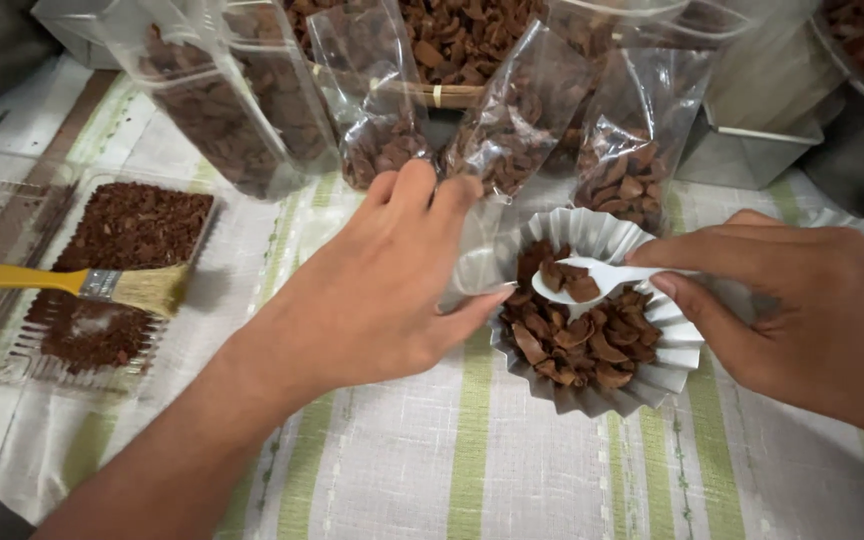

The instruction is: Scooping and packaging brown organic material into small bags and foil cups

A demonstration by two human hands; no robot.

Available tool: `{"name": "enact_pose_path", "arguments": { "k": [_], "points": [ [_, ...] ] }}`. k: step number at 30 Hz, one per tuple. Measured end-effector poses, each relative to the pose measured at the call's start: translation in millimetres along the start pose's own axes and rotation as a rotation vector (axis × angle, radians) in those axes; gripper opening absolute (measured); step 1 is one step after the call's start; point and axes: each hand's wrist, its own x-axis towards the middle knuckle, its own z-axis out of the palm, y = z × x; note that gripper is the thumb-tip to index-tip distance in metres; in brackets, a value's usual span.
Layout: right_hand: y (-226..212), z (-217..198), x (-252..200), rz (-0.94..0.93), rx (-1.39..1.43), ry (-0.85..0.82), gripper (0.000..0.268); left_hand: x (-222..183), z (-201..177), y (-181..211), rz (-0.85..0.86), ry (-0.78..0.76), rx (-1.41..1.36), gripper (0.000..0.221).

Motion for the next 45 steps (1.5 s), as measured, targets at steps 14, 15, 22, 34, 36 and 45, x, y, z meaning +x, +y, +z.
{"name": "enact_pose_path", "arguments": {
  "k": [14,15,22,34,36,45],
  "points": [
    [-62,-23,41,-0.519,-0.402,-0.057,0.043,-4,4,2,0.039,0.136,-0.090,0.057],
    [-57,-28,42,-0.521,-0.403,-0.057,0.043,-3,4,2,0.038,0.138,-0.090,0.057],
    [-5,-24,24,-0.103,-0.490,-0.125,0.011,0,4,3,0.022,0.086,0.233,0.059],
    [12,16,7,-0.118,-0.127,-0.126,0.028,0,6,1,0.024,0.064,0.277,0.064],
    [8,15,5,-0.129,-0.114,-0.091,0.027,-1,7,2,0.043,0.089,0.361,0.067],
    [4,7,4,0.000,-0.048,-0.023,0.023,0,8,0,0.009,0.048,0.263,0.071]
  ]
}}
